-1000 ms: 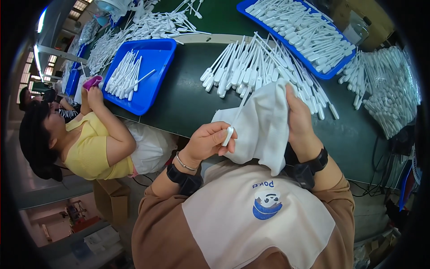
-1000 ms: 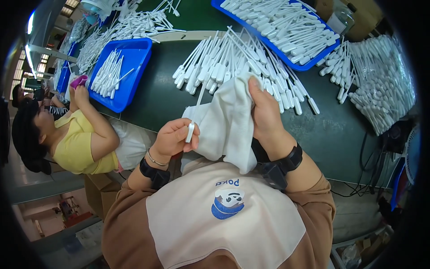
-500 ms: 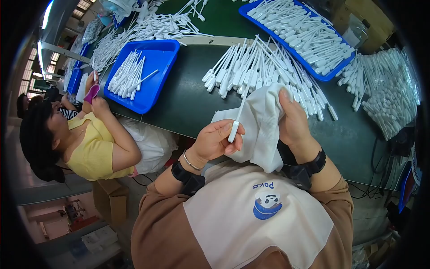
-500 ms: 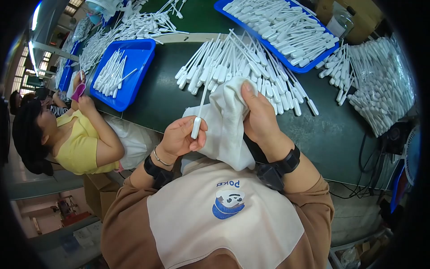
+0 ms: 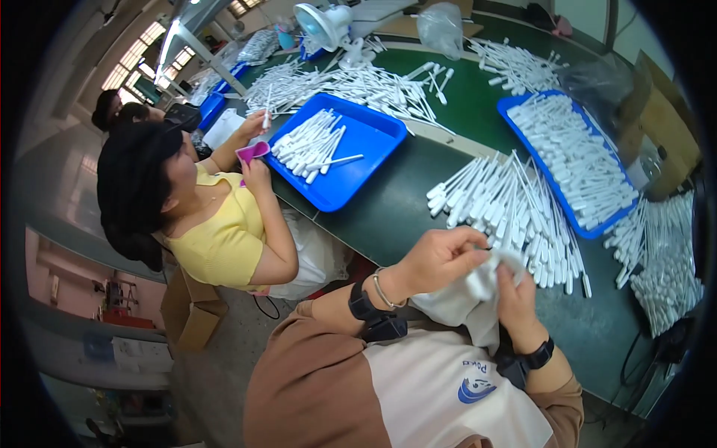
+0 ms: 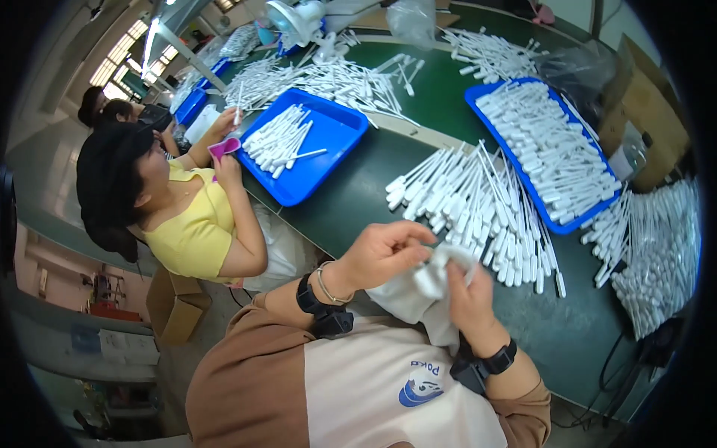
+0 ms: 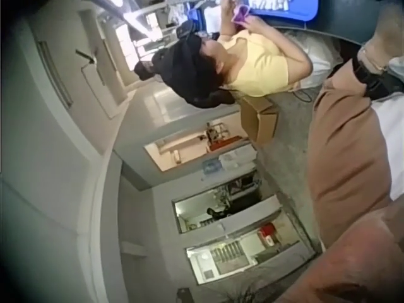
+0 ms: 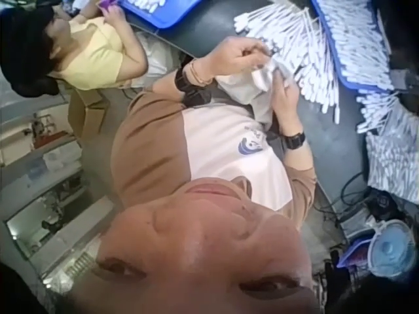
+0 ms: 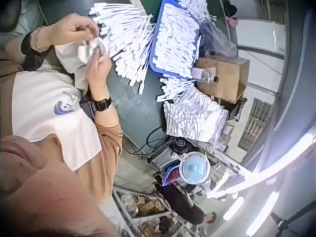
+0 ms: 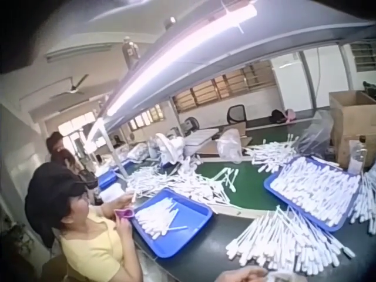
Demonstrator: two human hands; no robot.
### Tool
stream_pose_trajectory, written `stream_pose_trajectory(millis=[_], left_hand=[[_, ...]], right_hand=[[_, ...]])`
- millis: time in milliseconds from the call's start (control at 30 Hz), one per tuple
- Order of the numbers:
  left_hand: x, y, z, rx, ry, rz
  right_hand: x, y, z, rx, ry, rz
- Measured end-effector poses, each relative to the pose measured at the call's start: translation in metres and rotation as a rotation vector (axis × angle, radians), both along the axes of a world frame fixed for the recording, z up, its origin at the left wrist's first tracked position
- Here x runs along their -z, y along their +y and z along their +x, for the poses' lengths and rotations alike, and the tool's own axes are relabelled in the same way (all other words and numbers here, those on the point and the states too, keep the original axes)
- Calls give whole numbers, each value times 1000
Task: The person picks up a swab from a pile, wipes the tip and handle with a cloth, and places it into a blue tray, repeating this process for several swabs.
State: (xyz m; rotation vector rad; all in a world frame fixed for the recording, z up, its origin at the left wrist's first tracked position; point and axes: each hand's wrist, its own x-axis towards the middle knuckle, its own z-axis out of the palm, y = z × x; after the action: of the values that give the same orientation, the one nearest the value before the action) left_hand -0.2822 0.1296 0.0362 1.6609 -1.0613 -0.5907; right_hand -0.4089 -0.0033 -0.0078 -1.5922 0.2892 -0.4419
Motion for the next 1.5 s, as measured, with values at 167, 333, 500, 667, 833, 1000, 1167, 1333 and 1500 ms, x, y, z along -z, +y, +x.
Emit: stream_pose_trajectory(millis=[167,333,500,667,833,1000,1167,1333,1500], left_hand=[[13,-7,-8,-11,205,-165],[3,2,-3,-137,424,-330],[9,-13,-7,60,-274,-413],[18,-12,-5,111,-217,-473],[13,-1,-7,-79,287,-435],[12,-5,1,-85,-66,-506],[26,-21,-3,149,-261,-485],[18,0,5,51,391,-355],[24,-4,13,216,-99,-414]], right_hand=[[-4,3,3,-300,4,-106],[-11,6,0,-284,15,-45],[4,-4,-3,-307,49,-25],[-7,-6,-1,-343,-28,-185],[-11,-2,-2,-260,-5,-68],[1,-4,-4,-109,62,159],[8,-9,-5,-159,-16,179],[4,-13,-7,-137,7,106],[-2,-6,1,49,82,185]])
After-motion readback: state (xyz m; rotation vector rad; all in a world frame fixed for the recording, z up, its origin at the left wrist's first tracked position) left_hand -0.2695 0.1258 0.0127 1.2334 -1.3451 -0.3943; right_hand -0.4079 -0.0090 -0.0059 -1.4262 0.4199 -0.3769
